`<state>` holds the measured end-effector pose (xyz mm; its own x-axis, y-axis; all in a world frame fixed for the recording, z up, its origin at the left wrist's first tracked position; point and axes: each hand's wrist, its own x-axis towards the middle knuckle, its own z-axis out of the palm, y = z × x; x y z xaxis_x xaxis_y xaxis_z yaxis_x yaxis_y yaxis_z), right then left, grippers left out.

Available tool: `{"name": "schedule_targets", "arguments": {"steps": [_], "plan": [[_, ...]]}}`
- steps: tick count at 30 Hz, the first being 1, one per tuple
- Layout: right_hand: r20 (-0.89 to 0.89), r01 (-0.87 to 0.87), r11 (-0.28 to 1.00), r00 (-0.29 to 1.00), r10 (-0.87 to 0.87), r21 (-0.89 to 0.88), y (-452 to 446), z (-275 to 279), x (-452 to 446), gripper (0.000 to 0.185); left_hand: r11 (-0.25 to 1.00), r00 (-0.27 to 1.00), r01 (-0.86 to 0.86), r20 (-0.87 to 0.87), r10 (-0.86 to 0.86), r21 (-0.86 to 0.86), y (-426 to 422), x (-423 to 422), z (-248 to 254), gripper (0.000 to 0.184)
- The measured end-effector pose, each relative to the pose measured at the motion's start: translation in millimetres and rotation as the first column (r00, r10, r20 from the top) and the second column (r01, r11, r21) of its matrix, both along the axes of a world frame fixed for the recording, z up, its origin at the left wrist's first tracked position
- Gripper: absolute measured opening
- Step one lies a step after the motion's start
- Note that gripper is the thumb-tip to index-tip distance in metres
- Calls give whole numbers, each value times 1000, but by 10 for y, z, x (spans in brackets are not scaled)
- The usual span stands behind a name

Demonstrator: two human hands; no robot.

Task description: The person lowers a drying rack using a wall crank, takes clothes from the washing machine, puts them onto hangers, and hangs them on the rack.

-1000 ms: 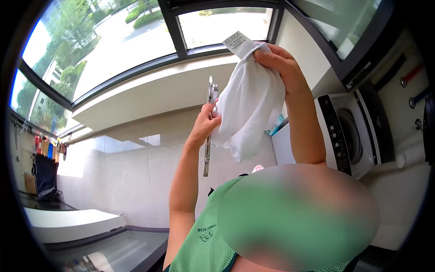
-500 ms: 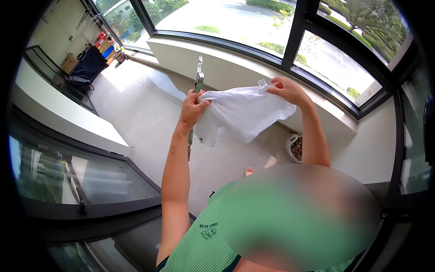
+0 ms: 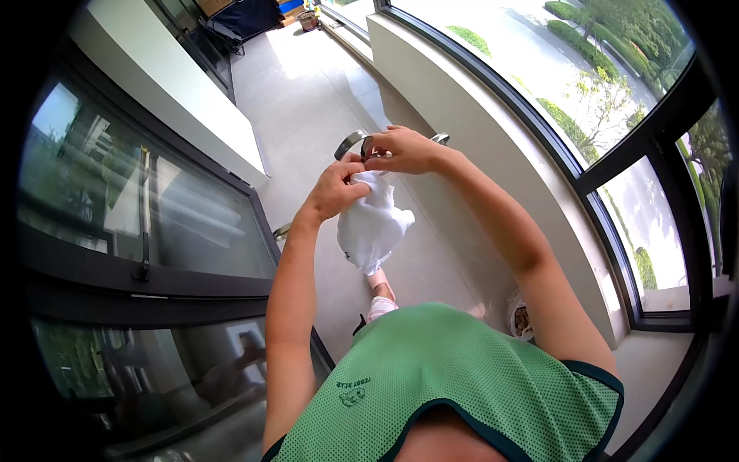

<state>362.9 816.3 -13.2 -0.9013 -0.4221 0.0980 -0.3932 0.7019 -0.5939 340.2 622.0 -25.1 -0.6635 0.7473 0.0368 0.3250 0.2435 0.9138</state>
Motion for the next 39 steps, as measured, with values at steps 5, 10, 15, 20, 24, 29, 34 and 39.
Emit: {"name": "schedule_targets", "arguments": {"steps": [5, 10, 15, 20, 24, 29, 34, 39], "plan": [[-131, 292, 956, 949, -288, 13, -239, -203, -871, 32, 964, 969, -243, -25, 247, 107, -396, -784, -173, 21], [25, 647, 657, 719, -694, -386, -196, -342, -1636, 25, 807, 774, -587, 331, 539, 58, -750, -1681, -178, 20], [241, 564, 556, 801, -548, -610, -491, -754, -2228, 32, 689, 553, -684, 786, 276, 239, -1005, -2587, -184, 30], [430, 545, 441, 837, -339, -713, -1099, -919, -2597, 25, 532, 507, -759, 853, 122, 375, -1039, -3272, -82, 31], [338, 364, 567, 928, -155, -739, -1428, -1133, -3177, 48, 248, 465, -873, 868, 172, 419, -1022, -3984, -19, 27], [454, 416, 659, 882, -126, -627, -1247, -1102, -4360, 27, 229, 515, -857, 782, 352, 461, -1194, -4951, 0, 35], [548, 448, 516, 835, 52, -730, -956, -533, -5436, 19, 578, 593, -805, 240, 769, 136, -994, -5232, -169, 73], [516, 314, 754, 856, 39, -577, -1105, -432, -6328, 27, 834, 823, -546, 238, 515, 84, -825, -5717, -537, 57]]}}
